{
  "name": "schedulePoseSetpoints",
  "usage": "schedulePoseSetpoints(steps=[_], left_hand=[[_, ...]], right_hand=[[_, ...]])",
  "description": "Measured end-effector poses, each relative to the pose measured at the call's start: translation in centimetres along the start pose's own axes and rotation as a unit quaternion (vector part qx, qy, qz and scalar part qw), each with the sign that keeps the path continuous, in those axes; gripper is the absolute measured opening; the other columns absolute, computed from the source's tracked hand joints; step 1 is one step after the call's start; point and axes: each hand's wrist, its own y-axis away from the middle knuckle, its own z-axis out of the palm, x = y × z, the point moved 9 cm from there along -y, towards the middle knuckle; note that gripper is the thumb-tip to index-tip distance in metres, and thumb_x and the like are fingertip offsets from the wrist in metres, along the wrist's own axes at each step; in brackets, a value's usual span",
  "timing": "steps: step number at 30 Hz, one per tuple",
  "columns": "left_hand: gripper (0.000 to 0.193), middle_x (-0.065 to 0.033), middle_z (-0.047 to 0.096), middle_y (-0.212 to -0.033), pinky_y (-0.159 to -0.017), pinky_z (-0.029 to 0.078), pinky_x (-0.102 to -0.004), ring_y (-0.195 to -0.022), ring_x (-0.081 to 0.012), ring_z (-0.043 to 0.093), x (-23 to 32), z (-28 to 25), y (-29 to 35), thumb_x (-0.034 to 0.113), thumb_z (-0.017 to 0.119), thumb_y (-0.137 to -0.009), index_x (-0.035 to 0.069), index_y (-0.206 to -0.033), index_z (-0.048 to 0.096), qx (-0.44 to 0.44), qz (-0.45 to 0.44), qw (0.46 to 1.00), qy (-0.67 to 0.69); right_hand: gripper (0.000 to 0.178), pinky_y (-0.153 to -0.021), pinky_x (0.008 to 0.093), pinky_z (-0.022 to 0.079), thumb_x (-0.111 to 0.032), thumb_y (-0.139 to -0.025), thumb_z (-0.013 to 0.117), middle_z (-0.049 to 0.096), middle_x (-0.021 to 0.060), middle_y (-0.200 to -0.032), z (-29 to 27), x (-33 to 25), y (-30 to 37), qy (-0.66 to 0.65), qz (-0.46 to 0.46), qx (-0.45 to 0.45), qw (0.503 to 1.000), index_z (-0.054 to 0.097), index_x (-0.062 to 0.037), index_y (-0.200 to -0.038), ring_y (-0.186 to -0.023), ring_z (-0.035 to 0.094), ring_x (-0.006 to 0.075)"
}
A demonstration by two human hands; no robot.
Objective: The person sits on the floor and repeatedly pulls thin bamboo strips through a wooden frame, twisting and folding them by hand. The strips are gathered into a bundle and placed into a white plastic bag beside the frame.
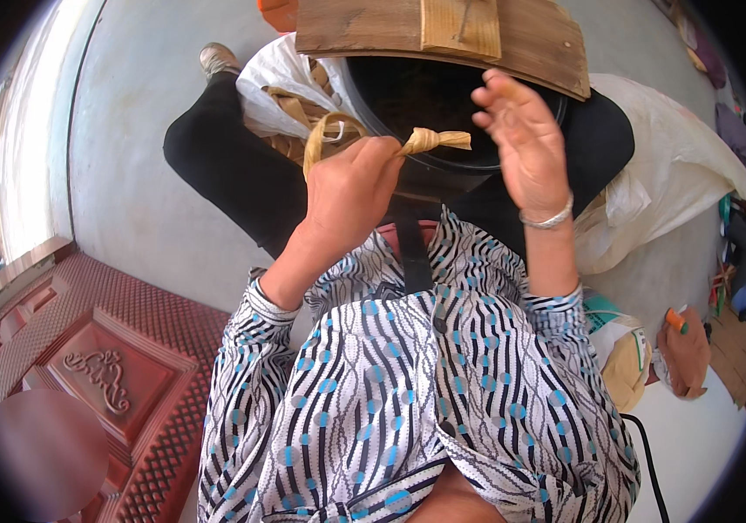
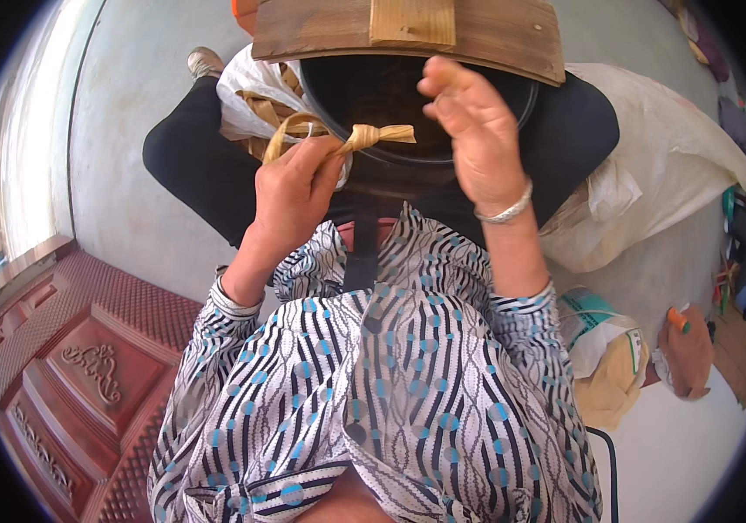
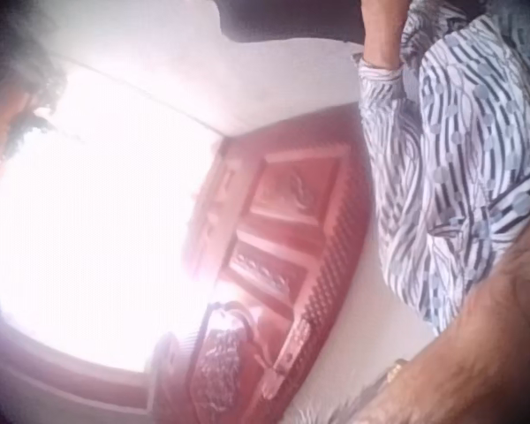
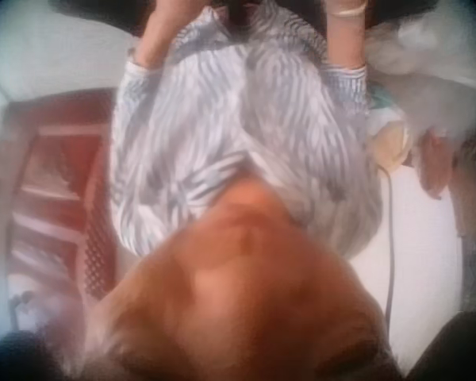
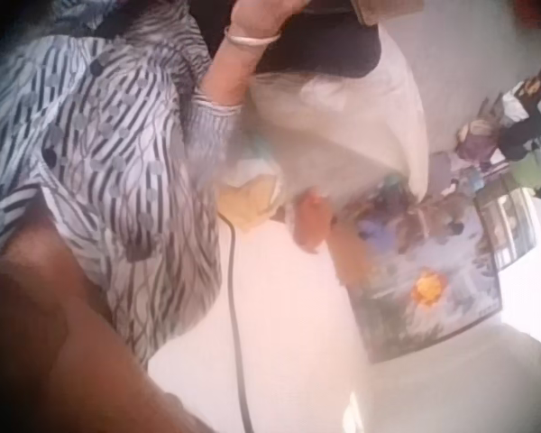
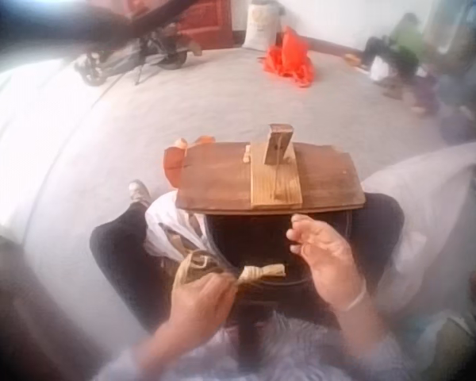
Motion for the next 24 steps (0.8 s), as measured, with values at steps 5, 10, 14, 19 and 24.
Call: schedulePoseSetpoints(steps=[5,10,14,19,24], left_hand=[[0.011,-0.0055,0.054,-0.069,-0.054,0.048,-0.0351,-0.063,-0.0248,0.061,3.8,0.1,-1.3,0.008,0.065,-0.08,0.007,-0.088,0.058,0.035,0.171,0.978,-0.114],[0.011,-0.0155,0.061,-0.072,-0.06,0.048,-0.0402,-0.068,-0.0346,0.062,1.8,2.3,-2.4,0.014,0.062,-0.087,0.003,-0.089,0.061,-0.138,0.006,0.988,0.07],[0.017,-0.0069,0.06,-0.077,-0.066,0.046,-0.0282,-0.071,-0.0114,0.052,1.7,2.3,-2.4,0.012,0.059,-0.093,-0.002,-0.103,0.063,-0.232,-0.093,0.952,0.179],[0.023,-0.0018,0.059,-0.081,-0.067,0.044,-0.0234,-0.077,-0.0059,0.049,0.7,0.9,-8.3,0.014,0.058,-0.095,-0.005,-0.107,0.063,-0.165,-0.078,0.963,0.198],[0.023,0.0003,0.057,-0.077,-0.066,0.043,-0.0228,-0.073,-0.0074,0.05,-2.1,1.4,-14.3,0.013,0.057,-0.093,-0.005,-0.107,0.065,-0.109,-0.049,0.97,0.212]], right_hand=[[0.031,-0.086,0.0337,0.044,-0.011,-0.077,0.07,0.064,0.0107,-0.105,7.7,-3.7,0.9,0.519,-0.169,-0.245,0.801,0.063,-0.0029,-0.106,-0.092,0.061,0.0269],[0.017,-0.076,0.037,0.043,-0.016,-0.078,0.07,0.06,0.0075,-0.08,7.7,-2.7,1.7,0.622,-0.138,-0.336,0.693,0.06,-0.0075,-0.088,-0.079,0.06,0.0266],[0.013,-0.069,0.0355,0.046,-0.014,-0.083,0.067,0.06,0.0093,-0.075,6.2,-4.2,1.2,0.536,-0.073,-0.325,0.775,0.061,-0.0043,-0.089,-0.073,0.06,0.0267],[0.019,-0.061,0.0218,0.047,-0.016,-0.095,0.057,0.061,-0.0003,-0.078,1.8,-3.8,-3.4,0.33,0.055,-0.162,0.928,0.063,-0.0004,-0.103,-0.065,0.057,0.0064],[0.021,-0.055,0.0195,0.044,-0.019,-0.098,0.054,0.058,-0.0007,-0.075,-0.6,-4.3,-8.7,0.326,-0.013,-0.052,0.944,0.064,-0.0026,-0.105,-0.059,0.049,0.0037]])
